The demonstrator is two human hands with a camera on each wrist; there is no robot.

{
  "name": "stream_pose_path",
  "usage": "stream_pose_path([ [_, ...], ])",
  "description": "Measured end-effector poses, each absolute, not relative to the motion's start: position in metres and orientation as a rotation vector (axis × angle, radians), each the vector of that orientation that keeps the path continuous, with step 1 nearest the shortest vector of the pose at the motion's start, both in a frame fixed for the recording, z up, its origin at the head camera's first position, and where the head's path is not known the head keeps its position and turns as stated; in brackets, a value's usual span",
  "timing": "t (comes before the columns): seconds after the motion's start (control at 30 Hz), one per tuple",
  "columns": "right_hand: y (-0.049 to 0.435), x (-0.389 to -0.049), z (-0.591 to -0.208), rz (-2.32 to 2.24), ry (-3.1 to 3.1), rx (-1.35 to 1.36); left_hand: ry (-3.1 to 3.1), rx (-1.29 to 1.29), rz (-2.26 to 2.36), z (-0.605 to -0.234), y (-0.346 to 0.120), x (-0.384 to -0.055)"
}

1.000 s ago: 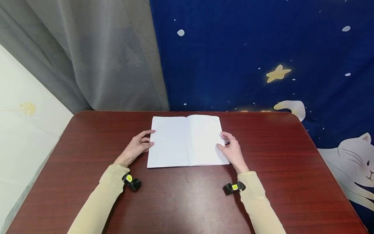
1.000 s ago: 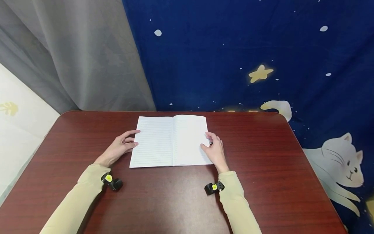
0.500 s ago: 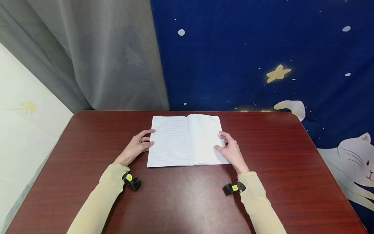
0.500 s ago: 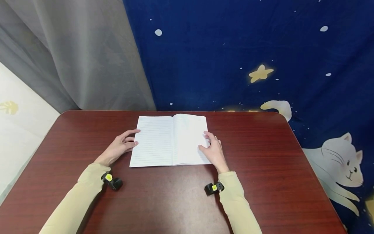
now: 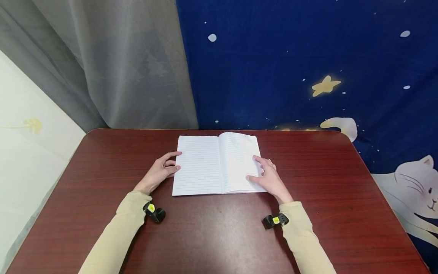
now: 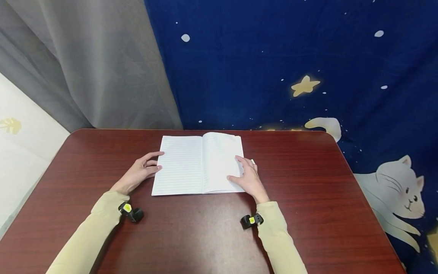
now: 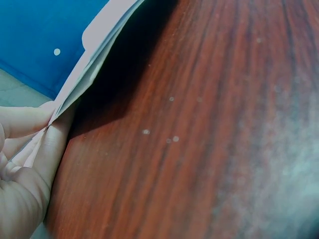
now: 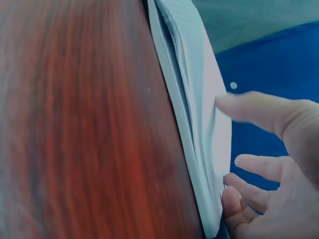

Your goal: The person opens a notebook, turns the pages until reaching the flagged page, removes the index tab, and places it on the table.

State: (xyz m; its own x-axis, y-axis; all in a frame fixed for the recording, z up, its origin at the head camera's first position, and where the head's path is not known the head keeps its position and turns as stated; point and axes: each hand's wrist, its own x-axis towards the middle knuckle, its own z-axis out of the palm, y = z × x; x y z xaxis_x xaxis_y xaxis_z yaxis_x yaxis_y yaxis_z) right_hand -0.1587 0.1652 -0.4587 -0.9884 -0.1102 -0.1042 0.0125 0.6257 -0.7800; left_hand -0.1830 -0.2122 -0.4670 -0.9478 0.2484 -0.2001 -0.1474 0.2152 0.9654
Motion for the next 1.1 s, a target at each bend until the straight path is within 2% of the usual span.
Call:
stream_pose_path([
  [0.33,0.1654,-0.1551,-0.4558,-1.048,2.715,-0.300,2.194,0.104,1.783,-0.4670,-0.2120,-0.1825],
  [1.1,0.1575,-0.1538,-0.4534,-1.030,2.788,-0.272,2.212,0.112,1.772,-0.4688,-0.2116,-0.1831],
])
